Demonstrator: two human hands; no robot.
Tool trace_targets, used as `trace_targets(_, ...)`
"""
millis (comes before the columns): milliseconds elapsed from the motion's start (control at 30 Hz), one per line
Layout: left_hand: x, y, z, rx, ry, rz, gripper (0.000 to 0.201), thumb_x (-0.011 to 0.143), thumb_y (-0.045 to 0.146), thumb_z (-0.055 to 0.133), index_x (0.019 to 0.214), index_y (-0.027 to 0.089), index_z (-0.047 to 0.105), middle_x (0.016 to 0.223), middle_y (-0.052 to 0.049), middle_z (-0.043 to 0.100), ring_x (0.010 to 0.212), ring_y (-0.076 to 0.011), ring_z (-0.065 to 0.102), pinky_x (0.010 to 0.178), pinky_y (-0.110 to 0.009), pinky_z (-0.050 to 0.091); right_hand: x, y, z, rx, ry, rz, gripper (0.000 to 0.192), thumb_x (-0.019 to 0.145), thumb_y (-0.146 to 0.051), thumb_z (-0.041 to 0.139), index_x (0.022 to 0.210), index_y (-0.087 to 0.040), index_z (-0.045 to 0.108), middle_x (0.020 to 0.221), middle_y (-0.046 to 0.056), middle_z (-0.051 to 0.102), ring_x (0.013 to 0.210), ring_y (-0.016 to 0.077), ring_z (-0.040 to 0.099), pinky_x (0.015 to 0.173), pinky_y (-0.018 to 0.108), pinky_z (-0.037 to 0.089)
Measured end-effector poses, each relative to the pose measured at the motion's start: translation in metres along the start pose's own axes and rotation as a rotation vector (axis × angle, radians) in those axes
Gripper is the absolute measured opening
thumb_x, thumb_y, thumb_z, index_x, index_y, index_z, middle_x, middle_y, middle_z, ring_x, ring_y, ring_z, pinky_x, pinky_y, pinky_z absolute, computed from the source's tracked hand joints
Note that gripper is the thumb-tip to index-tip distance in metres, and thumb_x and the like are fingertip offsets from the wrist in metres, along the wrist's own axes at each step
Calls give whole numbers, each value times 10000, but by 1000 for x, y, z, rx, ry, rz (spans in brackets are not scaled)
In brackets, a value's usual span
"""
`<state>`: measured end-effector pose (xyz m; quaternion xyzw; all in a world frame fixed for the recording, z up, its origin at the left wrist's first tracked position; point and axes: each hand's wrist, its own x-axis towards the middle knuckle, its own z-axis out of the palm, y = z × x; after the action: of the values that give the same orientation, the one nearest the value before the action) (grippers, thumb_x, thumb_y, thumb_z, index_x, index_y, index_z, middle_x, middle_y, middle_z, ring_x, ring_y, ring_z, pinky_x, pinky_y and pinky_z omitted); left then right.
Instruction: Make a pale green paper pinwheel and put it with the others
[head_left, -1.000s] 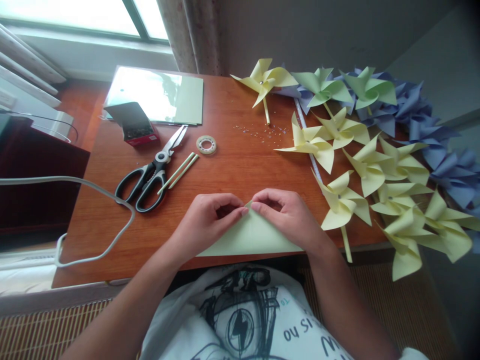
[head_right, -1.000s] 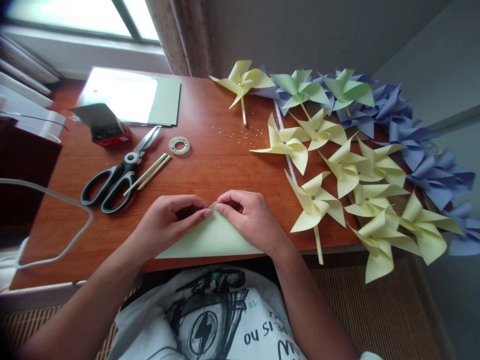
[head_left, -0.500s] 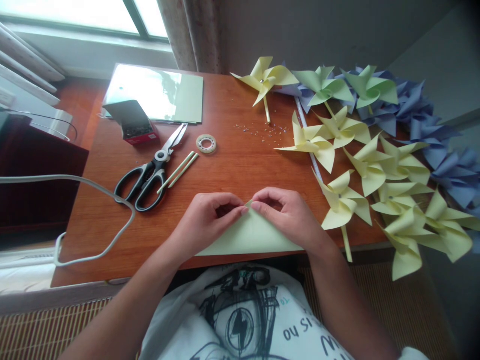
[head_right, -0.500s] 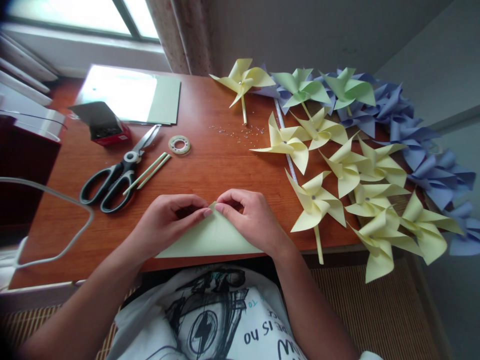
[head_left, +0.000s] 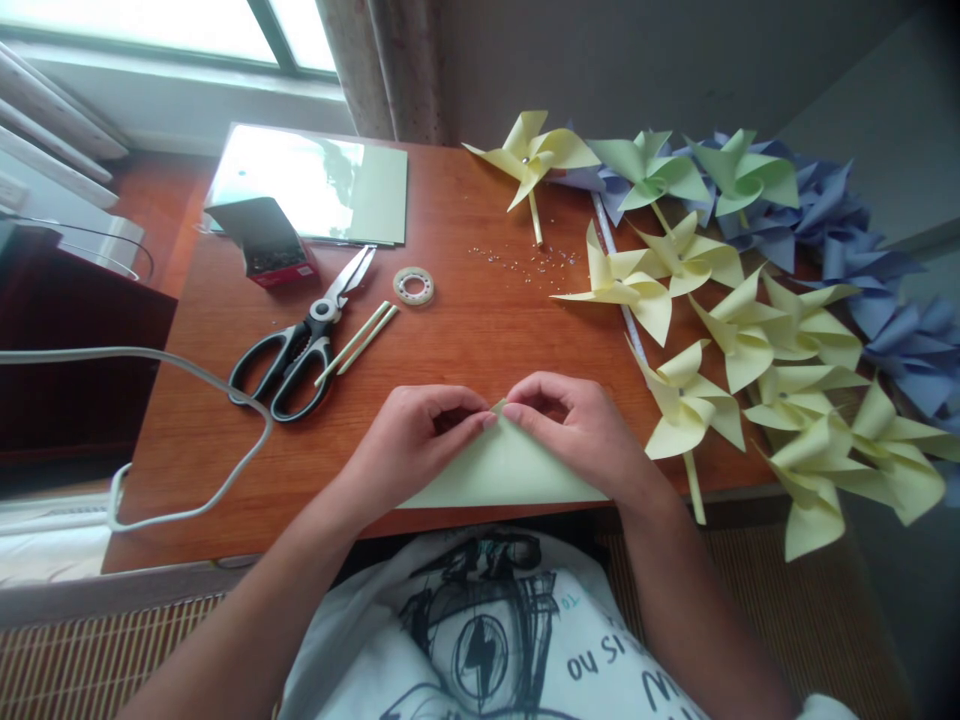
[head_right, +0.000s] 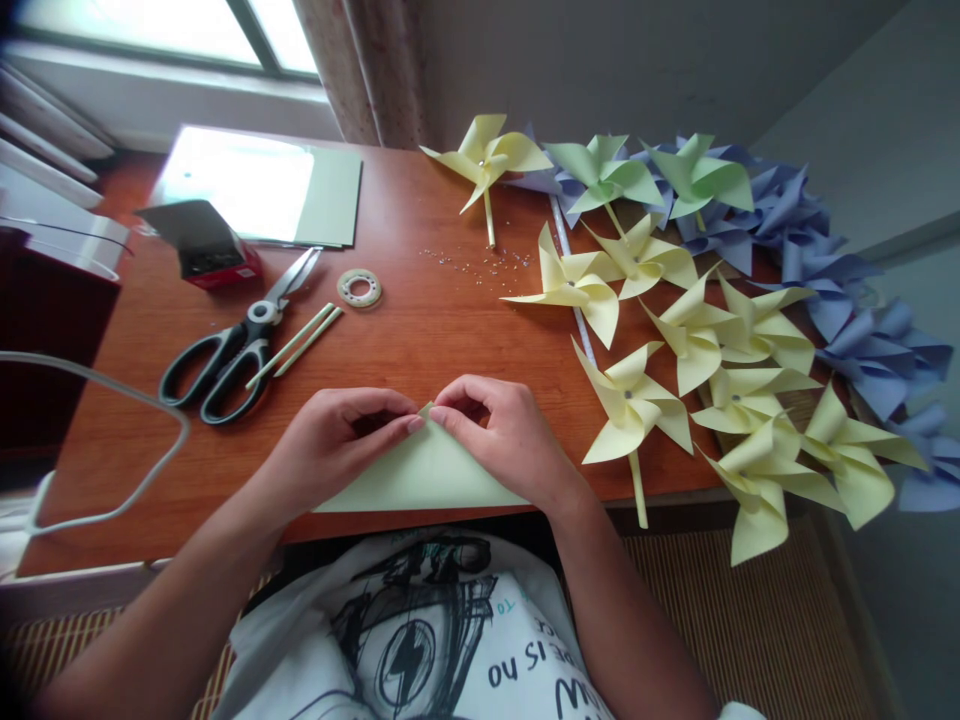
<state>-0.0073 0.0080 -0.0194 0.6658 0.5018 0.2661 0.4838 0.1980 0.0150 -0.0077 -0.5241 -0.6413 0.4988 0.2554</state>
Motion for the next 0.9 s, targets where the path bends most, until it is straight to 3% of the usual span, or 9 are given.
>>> trace_targets(333, 2, 2, -2, 114, 3, 56, 254, 942, 332, 599, 827, 140, 721, 654, 15, 649, 568, -97, 520, 555, -210, 402, 8, -8, -6, -88, -5, -137, 94, 877, -173, 672, 812, -215, 726, 842, -3, 728, 809, 161, 666, 722, 260, 498)
trace_targets(467, -6, 18, 0, 442, 165, 167, 222, 956, 312, 576, 1038, 153, 709, 963, -70, 747, 851, -206, 676, 772, -319, 519, 17, -7, -2, -96, 91, -154, 94, 859, -156, 673, 793, -200, 725, 809, 9, 724, 783, 166, 666, 712, 271, 501)
trace_targets(567, -19, 37, 10, 783, 262, 283, 328, 965, 278, 546, 1247, 157, 661, 1278, -138, 689, 1135, -316, 637, 951, -463, 504, 28, -2, 1, -120, 158, -158, 98, 842, -151, 667, 771, -200, 715, 796, 12, 726, 773, 171, 671, 698, 274, 506)
trace_targets(733, -41, 43, 41, 974, 129, 401, 409, 991, 264, 475, 1304, 62, 643, 1385, -179, 644, 1264, -319, 610, 1096, -462, 459, 47, 8, 4, -189, 236, -159, 106, 825, -149, 649, 759, -208, 707, 783, 12, 729, 738, 174, 668, 693, 287, 508)
trace_targets(900, -44, 29, 56, 1019, 62, 324, 512, 1016, 317, 422, 1404, 13, 560, 1505, -208, 520, 1385, -341, 517, 1172, -481, 408, 55, 14, 5, -256, 274, -171, 107, 827, -143, 651, 773, -207, 717, 803, 20, 727, 755, 177, 665, 716, 296, 509)
